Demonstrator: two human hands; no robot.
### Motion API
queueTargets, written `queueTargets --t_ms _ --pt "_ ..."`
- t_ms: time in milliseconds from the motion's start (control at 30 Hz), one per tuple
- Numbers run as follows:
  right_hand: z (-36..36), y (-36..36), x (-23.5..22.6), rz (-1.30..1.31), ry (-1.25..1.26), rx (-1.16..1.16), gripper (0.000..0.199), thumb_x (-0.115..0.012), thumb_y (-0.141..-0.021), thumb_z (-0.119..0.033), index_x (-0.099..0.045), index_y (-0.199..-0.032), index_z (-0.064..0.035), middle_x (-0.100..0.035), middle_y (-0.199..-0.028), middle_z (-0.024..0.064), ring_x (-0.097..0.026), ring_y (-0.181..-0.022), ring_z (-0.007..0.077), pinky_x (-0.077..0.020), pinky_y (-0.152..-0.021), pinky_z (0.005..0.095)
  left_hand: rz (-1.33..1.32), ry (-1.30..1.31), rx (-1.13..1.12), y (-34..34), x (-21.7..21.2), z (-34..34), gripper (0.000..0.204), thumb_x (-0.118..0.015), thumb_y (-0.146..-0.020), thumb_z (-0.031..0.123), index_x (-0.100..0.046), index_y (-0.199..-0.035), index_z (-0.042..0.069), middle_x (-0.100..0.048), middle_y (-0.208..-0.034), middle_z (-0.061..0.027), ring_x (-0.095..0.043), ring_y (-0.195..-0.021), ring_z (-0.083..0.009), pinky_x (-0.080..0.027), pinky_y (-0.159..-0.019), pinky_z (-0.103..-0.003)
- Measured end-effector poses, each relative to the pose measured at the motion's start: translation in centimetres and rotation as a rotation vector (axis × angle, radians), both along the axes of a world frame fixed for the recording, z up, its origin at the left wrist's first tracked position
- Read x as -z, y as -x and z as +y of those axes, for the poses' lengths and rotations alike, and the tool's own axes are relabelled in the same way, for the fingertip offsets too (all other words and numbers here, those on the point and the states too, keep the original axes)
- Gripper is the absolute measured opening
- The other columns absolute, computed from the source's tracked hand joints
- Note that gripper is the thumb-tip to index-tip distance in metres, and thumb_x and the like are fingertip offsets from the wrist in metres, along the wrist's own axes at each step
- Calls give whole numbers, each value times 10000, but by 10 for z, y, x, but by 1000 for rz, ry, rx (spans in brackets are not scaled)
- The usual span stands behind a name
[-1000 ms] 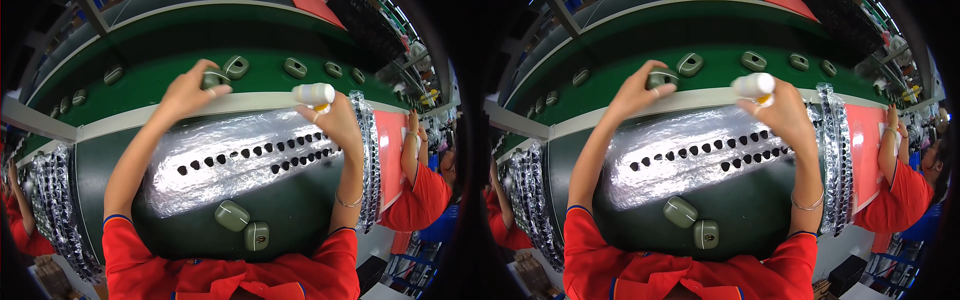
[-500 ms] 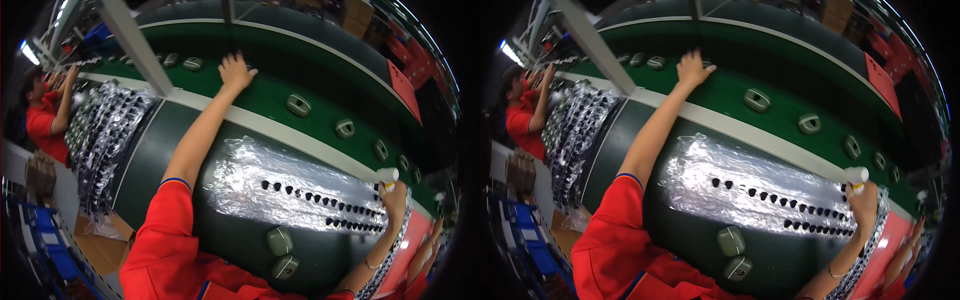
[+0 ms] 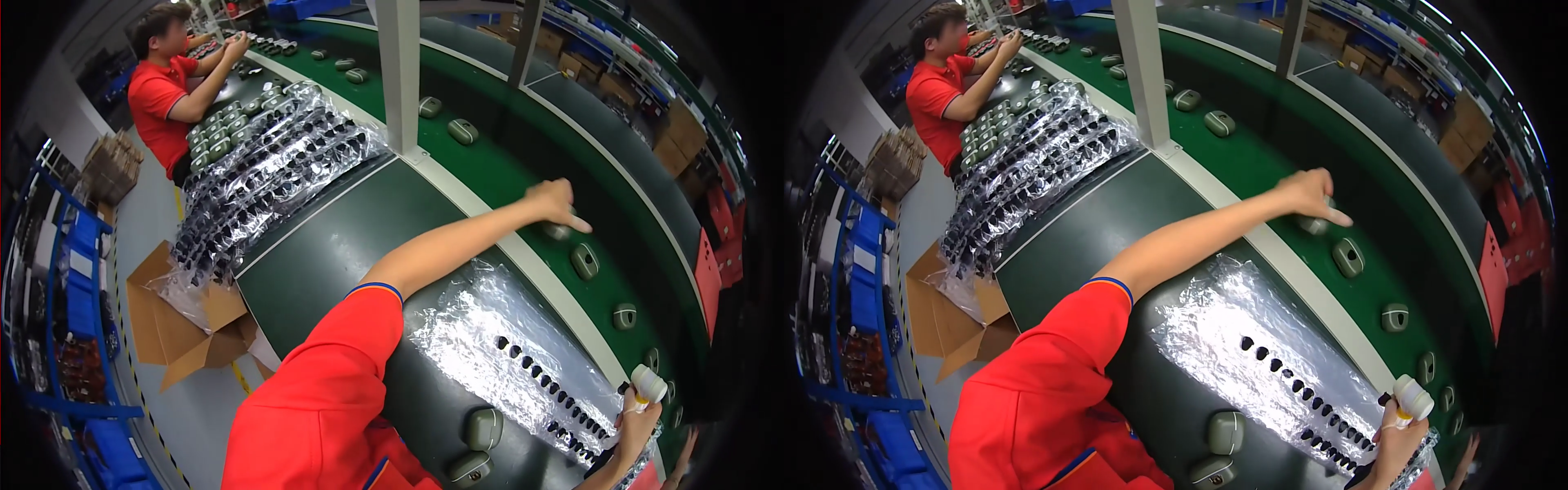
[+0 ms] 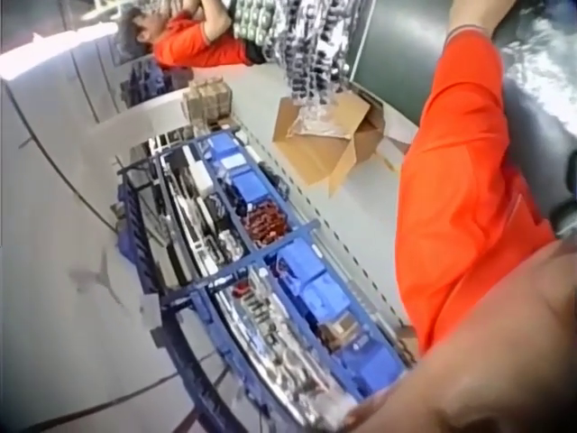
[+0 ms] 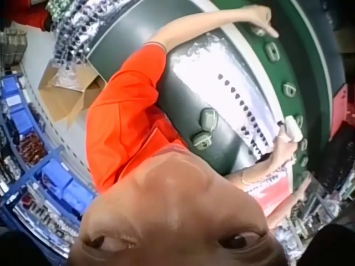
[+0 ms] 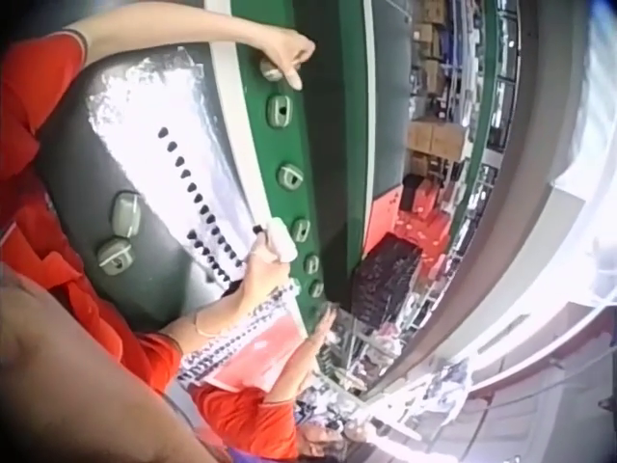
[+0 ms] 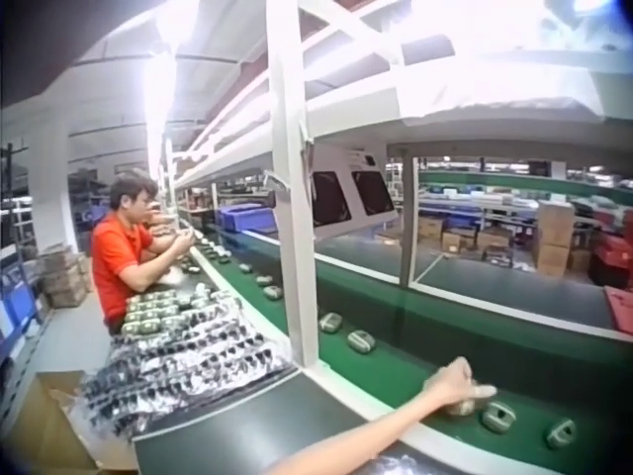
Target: The person assembles electronic components onto a circuit strip by applying adhesive from an applicator bottle, then secures the components into plastic housings using a mallet.
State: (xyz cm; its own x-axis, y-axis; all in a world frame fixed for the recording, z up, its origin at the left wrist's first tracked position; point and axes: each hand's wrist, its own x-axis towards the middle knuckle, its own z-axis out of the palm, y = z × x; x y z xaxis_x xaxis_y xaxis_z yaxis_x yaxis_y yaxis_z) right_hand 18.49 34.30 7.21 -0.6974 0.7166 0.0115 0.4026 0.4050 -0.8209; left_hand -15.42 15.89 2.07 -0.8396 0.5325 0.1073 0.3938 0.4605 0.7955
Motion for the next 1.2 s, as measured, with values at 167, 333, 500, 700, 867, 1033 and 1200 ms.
queueTargets --t_ms 167,333,500,700,867,1033,1200 --pt "-11 0 0 92 36 -22 245 -593 -760 -52 -498 -964 44 -542 -677 70 -415 -348 75 -308 -298 193 -640 -433 368 -65 -7 28 530 -670 -693 500 -590 -855 1 -593 -797 -112 -614 -672 -198 -535 -484 -348" --pt "-32 -2 -17 105 53 22 269 -611 -755 -55 -534 -994 41 -582 -742 82 -405 -349 63 -286 -306 186 -1237 -411 540 -131 -24 31 556 -620 -770 433 -499 -946 -80 -578 -829 -155 -620 -699 -254 -556 -597 -405" --pt "-33 12 0 231 -246 -260 325 -619 -751 -81 -552 -1050 28 -600 -850 43 -504 -579 58 -384 -462 188 -1147 -442 908 -158 0 27 661 -738 -653 54 -366 -1198 16 -489 -1106 -136 -522 -1003 -204 -482 -809 -317" --pt "-59 15 -22 228 -15 -148 240 -637 -704 -39 -564 -927 10 -593 -841 66 -589 -773 137 -463 -690 258 -690 -540 836 -193 -18 18 560 -641 -689 -67 -350 -1148 65 -518 -1017 -95 -546 -959 -167 -484 -806 -300" --pt "-57 8 -13 244 -75 -208 230 -624 -695 -23 -559 -904 47 -559 -888 89 -594 -756 188 -477 -645 289 -888 -398 845 -201 -31 20 537 -615 -730 -71 -317 -1151 74 -523 -994 -93 -581 -896 -163 -513 -712 -279" --pt "-55 9 -10 233 -130 -259 226 -631 -678 -9 -565 -885 55 -549 -898 95 -588 -751 214 -474 -659 306 -840 -435 869 -200 -28 21 551 -585 -750 -91 -296 -1196 57 -476 -1054 -122 -596 -848 -202 -537 -699 -307" --pt "-60 11 -11 272 -205 -245 341 -667 -685 -41 -528 -990 20 -556 -912 106 -598 -776 231 -477 -648 296 -853 -372 850 -193 -34 19 490 -589 -761 -64 -333 -1164 49 -499 -998 -103 -597 -698 -160 -531 -593 -276"
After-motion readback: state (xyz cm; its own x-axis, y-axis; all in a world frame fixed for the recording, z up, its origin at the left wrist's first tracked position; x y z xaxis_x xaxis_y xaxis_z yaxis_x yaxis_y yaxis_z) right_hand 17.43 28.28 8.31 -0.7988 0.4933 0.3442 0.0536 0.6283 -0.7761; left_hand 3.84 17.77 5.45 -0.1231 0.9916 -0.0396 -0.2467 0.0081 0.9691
